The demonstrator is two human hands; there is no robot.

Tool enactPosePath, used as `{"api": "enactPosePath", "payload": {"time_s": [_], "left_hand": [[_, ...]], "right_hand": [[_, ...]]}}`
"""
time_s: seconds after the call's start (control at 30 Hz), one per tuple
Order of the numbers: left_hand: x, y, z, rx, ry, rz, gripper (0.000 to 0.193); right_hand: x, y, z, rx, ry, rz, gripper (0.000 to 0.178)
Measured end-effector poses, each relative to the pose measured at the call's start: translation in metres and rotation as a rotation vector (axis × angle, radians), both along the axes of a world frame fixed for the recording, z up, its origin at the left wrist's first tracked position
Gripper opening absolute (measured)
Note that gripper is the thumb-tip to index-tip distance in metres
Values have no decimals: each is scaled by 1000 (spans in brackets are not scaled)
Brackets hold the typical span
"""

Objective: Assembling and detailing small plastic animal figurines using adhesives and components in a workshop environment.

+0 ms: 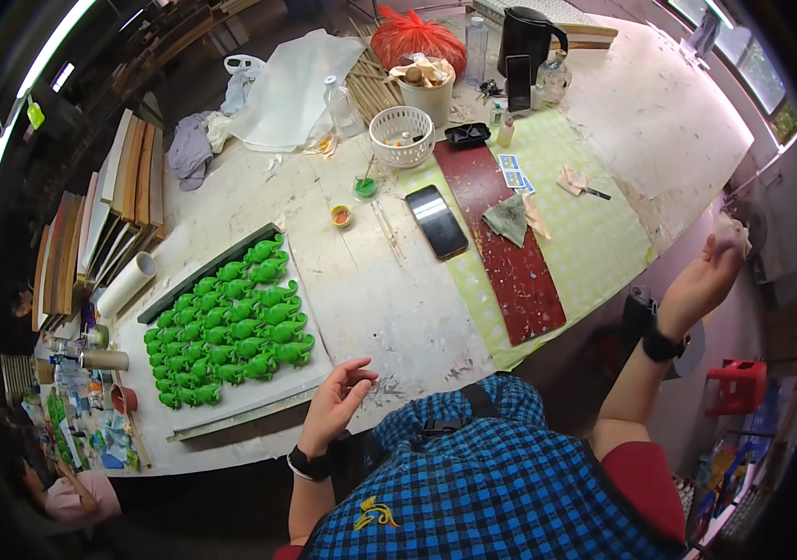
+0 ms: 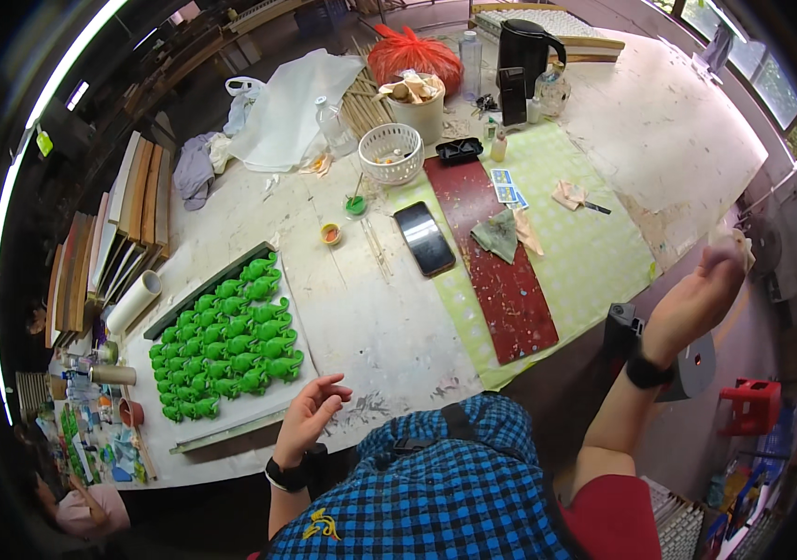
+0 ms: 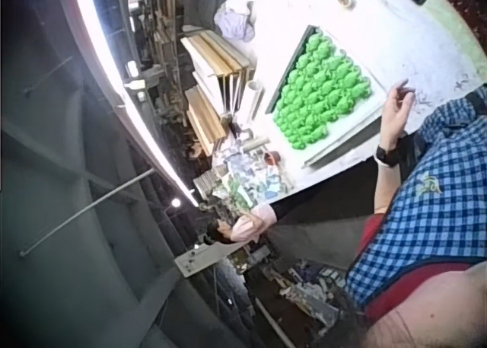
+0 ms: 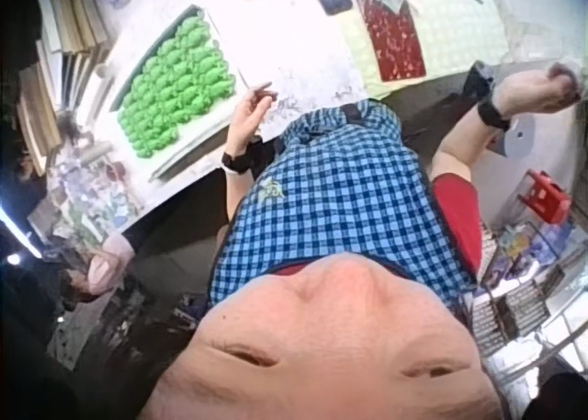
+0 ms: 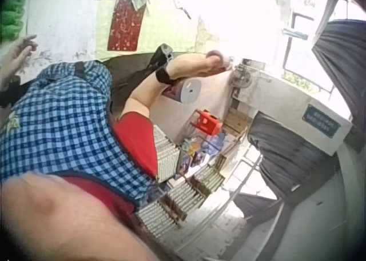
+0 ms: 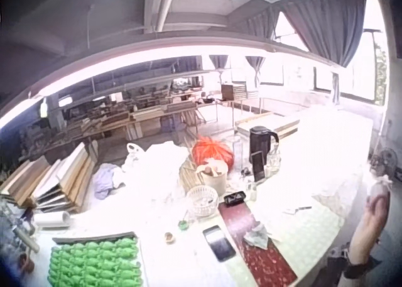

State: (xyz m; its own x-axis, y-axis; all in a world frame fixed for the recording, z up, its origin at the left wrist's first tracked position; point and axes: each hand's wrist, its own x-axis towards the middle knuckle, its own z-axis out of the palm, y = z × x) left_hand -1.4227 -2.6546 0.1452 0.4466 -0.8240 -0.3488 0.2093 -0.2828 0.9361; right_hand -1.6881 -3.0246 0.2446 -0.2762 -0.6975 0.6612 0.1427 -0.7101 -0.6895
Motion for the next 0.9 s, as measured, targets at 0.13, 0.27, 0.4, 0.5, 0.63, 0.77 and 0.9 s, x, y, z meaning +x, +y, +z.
{"api": "enactPosePath", "payload": {"time_s": [0.13, 0.27, 0.4, 0.5, 0.63, 0.77, 0.9], "left_hand": [[2, -1, -1, 10, -45, -50, 34], [-8, -30, 10, -39, -28, -35, 35], [-23, -70, 30, -303, 170, -103, 42], [-24, -79, 34, -168, 128, -182, 47], [-24, -72, 25, -189, 145, -93, 45], [-27, -67, 32, -147, 158, -85, 49], [-28, -64, 29, -159, 98, -79, 51]], "right_hand": [[40, 38, -30, 78, 435, 22, 68], [82, 102, -58, -110, 663, 647, 108], [121, 141, -75, -315, 762, 910, 105], [132, 154, -75, -334, 914, 945, 112], [134, 152, -57, 76, 651, 1348, 96], [139, 154, -52, 362, 625, 1275, 49], [143, 146, -54, 685, 559, 1407, 31]]}}
